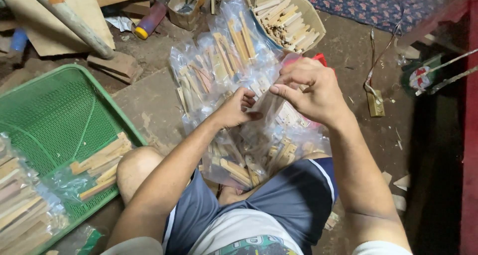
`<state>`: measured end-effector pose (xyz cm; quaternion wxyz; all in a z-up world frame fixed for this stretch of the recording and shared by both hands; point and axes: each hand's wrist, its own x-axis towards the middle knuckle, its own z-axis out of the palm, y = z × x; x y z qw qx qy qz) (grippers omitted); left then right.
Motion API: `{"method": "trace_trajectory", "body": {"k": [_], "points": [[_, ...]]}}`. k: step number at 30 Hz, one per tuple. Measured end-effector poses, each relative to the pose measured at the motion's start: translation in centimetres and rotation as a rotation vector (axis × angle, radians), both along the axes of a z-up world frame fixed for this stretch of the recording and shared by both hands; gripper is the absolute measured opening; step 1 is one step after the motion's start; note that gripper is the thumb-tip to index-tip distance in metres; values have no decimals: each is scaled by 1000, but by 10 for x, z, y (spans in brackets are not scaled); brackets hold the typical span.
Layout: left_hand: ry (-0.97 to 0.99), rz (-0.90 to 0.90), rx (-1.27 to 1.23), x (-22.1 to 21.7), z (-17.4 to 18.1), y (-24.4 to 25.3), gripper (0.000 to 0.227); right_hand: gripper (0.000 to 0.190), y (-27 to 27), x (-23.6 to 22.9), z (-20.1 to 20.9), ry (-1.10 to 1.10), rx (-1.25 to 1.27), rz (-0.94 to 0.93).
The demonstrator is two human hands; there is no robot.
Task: The person organizes and packs wooden slats into plastic bags and a green crate.
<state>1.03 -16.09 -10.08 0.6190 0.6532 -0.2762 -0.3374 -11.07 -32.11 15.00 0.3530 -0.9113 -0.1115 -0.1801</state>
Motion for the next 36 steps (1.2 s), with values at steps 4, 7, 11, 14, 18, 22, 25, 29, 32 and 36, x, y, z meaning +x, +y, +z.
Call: {"method": "trace_trajectory", "body": {"k": [4, 7, 11, 14, 18, 22, 25, 29, 32, 36], "points": [[-88, -58, 104, -18, 16, -3, 98, 12, -1, 4, 18, -119, -113, -75], [-114, -48, 111, -22, 20, -6, 93, 11, 5, 4, 33, -147, -99, -143], [-92, -27, 56, -20, 38, -1, 49, 8, 11, 3, 54, -271, -151, -110], [123, -73, -122, -20, 44, 5, 38, 7, 9, 5, 53, -247, -69, -108], [-171, -85, -6, -17, 49, 12, 40, 7, 4, 8, 50, -228, -56, -80], [-228, -112, 35, -20, 79, 14, 40, 6, 9, 12, 46, -119, -26, 5], [-167, -65, -15, -24, 97, 19, 32, 4, 11, 13, 41, -100, 4, 21], [-130, 74, -57, -17, 73, 21, 30, 9, -10, 14, 21, -265, 272, -185], [-199, 133, 26, -14, 75, 25, 52, 23, -37, 20, 6, -122, 497, -251], [-45, 143, 0, -8, 61, 26, 56, 61, -34, 13, 13, 111, 306, -150]]}}
